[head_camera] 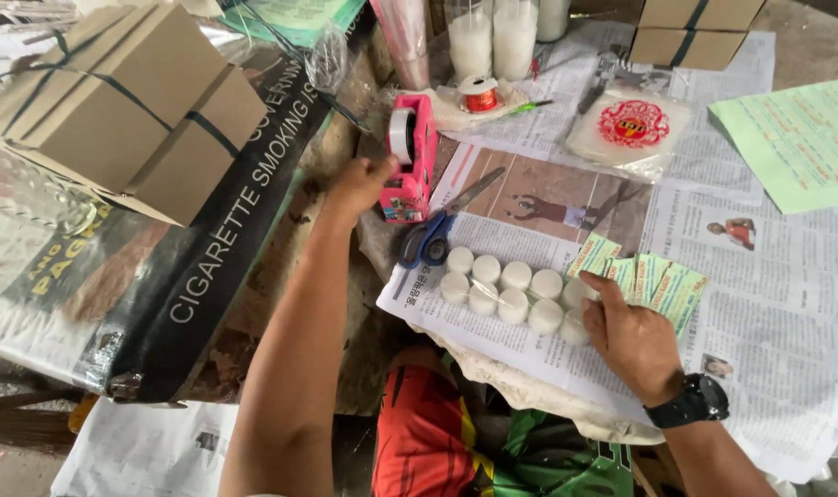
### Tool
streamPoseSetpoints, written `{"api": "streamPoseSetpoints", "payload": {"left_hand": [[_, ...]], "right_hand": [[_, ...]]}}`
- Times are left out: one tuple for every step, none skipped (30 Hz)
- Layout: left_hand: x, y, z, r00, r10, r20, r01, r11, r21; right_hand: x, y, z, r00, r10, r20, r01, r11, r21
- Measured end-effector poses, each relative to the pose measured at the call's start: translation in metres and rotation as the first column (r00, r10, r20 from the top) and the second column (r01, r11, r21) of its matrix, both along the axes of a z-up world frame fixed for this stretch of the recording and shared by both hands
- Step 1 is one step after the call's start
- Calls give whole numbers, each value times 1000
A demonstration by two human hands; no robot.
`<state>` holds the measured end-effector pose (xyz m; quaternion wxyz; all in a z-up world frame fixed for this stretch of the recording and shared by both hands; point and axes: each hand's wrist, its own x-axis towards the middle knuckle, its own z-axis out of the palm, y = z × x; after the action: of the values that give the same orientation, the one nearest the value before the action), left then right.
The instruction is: Packaging small white tealight candles into plastic bags and sealing them with tape.
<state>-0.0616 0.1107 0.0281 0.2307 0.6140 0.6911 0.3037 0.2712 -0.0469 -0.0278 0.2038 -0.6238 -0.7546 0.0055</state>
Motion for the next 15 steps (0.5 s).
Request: {"api": "streamPoseSetpoints", "payload": {"left_hand": [[4,0,1,1000,-2,-2,2,1000,8],[9,1,3,994,66,82,-63,997,-41],[14,1,2,978,135,161,-120,988,-100],[14,9,-2,979,131,159,-117,988,-98],[13,13,-9,942,184,280,-179,983,-42],[12,18,-17,889,224,399,-247,969,6],[15,9,-15,891,223,396,-244,970,4],[19,1,-13,850,246,466,-297,954,37],[23,-7,-11,804,260,534,-347,935,67],[32,-22,-5,808,256,531,-341,938,67],[39,-38,0,732,288,618,-403,914,51],[46,-55,5,645,314,696,-462,886,28],[44,-47,-16,644,320,695,-465,885,24],[42,-39,-36,596,270,757,-452,891,38],[40,-31,-57,539,217,814,-439,897,52]], "right_hand": [[0,0,1,1000,-2,-2,2,1000,8],[0,1,1,1000,-4,5,4,1000,2],[0,-1,1,1000,-8,12,8,1000,-10],[0,1,4,1000,-11,9,11,1000,-8],[0,0,6,1000,-5,-5,5,1000,-24],[0,-2,7,1000,1,-19,-1,999,-40],[1,-2,7,1000,-2,-21,2,999,-43],[2,-1,7,1000,1,-18,-2,999,-47],[2,-2,6,1000,2,-15,-3,999,-48],[4,0,3,1000,-4,-18,3,999,-49],[5,1,0,1000,8,-5,-8,999,-34],[6,2,-3,1000,19,8,-19,1000,-19],[6,3,-5,1000,23,8,-23,999,-23],[6,3,-7,1000,20,20,-20,1000,-6],[6,3,-8,999,17,35,-17,1000,12]]}}
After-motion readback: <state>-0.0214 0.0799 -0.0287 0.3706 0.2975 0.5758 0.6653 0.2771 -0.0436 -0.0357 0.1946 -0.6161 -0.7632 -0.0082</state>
